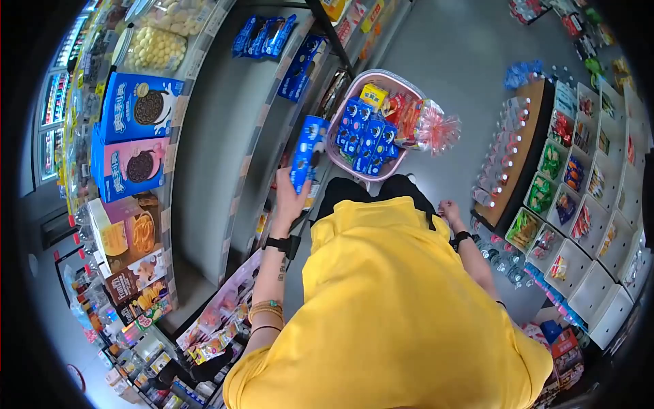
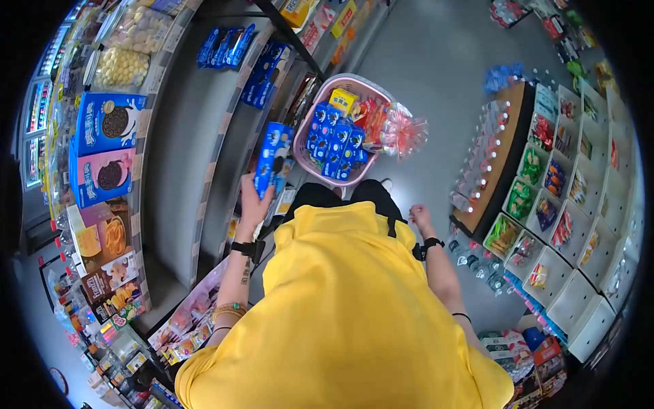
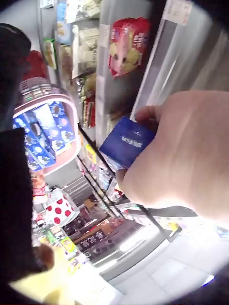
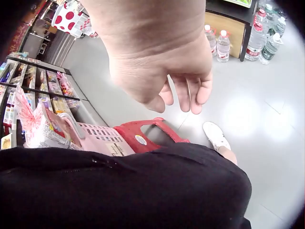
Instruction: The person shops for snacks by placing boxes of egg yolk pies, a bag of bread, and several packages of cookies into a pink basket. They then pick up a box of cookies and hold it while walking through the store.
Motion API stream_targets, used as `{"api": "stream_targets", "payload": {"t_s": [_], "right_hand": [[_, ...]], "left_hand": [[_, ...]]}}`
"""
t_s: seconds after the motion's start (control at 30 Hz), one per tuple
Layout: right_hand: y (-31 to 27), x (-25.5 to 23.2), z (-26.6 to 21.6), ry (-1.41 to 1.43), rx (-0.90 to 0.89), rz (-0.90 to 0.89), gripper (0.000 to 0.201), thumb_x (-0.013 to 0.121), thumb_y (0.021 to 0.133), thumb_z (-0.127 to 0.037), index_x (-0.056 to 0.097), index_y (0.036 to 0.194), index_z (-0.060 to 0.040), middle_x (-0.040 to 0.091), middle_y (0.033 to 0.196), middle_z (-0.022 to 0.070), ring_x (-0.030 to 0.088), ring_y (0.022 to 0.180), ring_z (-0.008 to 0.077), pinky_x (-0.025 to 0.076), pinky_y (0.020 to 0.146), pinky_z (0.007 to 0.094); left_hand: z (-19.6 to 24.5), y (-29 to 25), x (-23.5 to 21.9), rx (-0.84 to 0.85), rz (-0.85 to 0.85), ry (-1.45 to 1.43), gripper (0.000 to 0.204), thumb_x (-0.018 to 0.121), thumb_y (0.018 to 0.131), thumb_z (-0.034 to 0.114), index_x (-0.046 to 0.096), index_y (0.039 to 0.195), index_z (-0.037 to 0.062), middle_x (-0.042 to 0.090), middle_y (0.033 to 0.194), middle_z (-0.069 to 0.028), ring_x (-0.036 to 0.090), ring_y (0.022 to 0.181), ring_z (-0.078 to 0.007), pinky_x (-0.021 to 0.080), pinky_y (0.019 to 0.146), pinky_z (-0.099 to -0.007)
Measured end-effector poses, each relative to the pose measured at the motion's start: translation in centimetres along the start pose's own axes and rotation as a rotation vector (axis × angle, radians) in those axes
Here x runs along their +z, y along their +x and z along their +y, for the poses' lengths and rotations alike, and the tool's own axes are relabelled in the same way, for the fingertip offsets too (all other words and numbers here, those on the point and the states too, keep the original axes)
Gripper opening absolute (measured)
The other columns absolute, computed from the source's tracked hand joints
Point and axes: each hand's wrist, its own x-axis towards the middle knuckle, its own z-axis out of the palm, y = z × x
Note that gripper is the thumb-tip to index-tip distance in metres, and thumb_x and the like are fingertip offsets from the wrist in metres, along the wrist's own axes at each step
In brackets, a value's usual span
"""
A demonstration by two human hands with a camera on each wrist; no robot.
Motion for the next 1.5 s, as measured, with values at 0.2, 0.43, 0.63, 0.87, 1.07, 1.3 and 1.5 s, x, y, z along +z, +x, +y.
{"api": "stream_targets", "payload": {"t_s": [0.2, 0.43, 0.63, 0.87, 1.07, 1.3, 1.5], "right_hand": [[0.2, -1.1, 1.8, 0.062, 0.025, 0.044, 0.016, 0.060, 0.089, -0.018, 0.060, 0.098, -0.0048, 0.063, 0.077, 0.0051, 0.059, 0.058, 0.0133, 0.047, 0.049, 0.0262], [-4.1, -2.6, -0.5, 0.118, -0.015, 0.137, 0.017, 0.058, 0.089, -0.015, 0.060, 0.102, -0.0034, 0.064, 0.078, 0.0059, 0.061, 0.060, 0.0146, 0.048, 0.051, 0.0271], [-5.0, -2.8, 3.8, 0.120, 0.039, 0.145, 0.015, 0.061, 0.089, -0.018, 0.063, 0.098, -0.0066, 0.063, 0.082, 0.0036, 0.061, 0.071, 0.0135, 0.048, 0.060, 0.0269], [-6.4, -1.3, 3.2, 0.119, 0.056, 0.174, 0.013, 0.060, 0.086, -0.014, 0.060, 0.094, -0.0041, 0.061, 0.081, 0.0035, 0.058, 0.070, 0.0142, 0.049, 0.066, 0.0279], [-4.0, -1.1, 2.4, 0.144, 0.052, 0.135, 0.018, 0.060, 0.088, -0.019, 0.060, 0.101, -0.0057, 0.063, 0.084, 0.0048, 0.061, 0.067, 0.0141, 0.049, 0.059, 0.0266], [-5.6, 0.1, -0.1, 0.184, 0.020, 0.180, 0.018, 0.057, 0.089, -0.015, 0.059, 0.103, -0.0037, 0.063, 0.080, 0.0048, 0.061, 0.063, 0.0140, 0.047, 0.053, 0.0259], [-4.9, 0.1, 7.7, 0.171, -0.027, 0.216, 0.020, 0.057, 0.089, -0.016, 0.061, 0.102, -0.0020, 0.064, 0.081, 0.0066, 0.061, 0.068, 0.0153, 0.050, 0.058, 0.0286]], "left_hand": [[1.5, 5.1, 7.1, 0.087, -0.204, -0.086, 0.051, 0.068, 0.086, 0.023, 0.044, 0.122, -0.0051, 0.047, 0.113, -0.0250, 0.048, 0.108, -0.0432, 0.040, 0.094, -0.0456], [0.1, 9.1, 14.9, 0.138, -0.155, 0.041, 0.055, 0.069, 0.085, 0.025, 0.043, 0.120, -0.0080, 0.046, 0.114, -0.0263, 0.047, 0.111, -0.0430, 0.039, 0.097, -0.0484], [-2.6, 9.3, 16.5, 0.140, -0.300, 0.130, 0.064, 0.075, 0.075, 0.023, 0.048, 0.129, -0.0013, 0.052, 0.120, -0.0208, 0.047, 0.116, -0.0388, 0.039, 0.101, -0.0470], [2.0, 13.4, 7.4, 0.278, 0.188, 0.106, 0.041, 0.066, 0.080, 0.012, 0.053, 0.117, -0.0008, 0.051, 0.122, -0.0215, 0.045, 0.117, -0.0400, 0.036, 0.101, -0.0486], [-0.2, 18.6, 2.6, -0.063, 0.358, 0.157, 0.079, 0.073, 0.080, 0.038, 0.040, 0.136, -0.0062, 0.050, 0.130, -0.0293, 0.047, 0.120, -0.0462, 0.037, 0.103, -0.0495], [0.0, 21.2, 1.5, -0.264, 0.147, -0.390, 0.086, 0.084, 0.070, 0.041, 0.044, 0.133, -0.0029, 0.060, 0.124, -0.0180, 0.059, 0.113, -0.0285, 0.043, 0.098, -0.0362], [1.4, 21.7, -0.2, -0.245, -0.036, -0.432, 0.078, 0.084, 0.071, 0.040, 0.052, 0.128, -0.0028, 0.063, 0.122, -0.0155, 0.061, 0.110, -0.0243, 0.044, 0.097, -0.0331]]}}
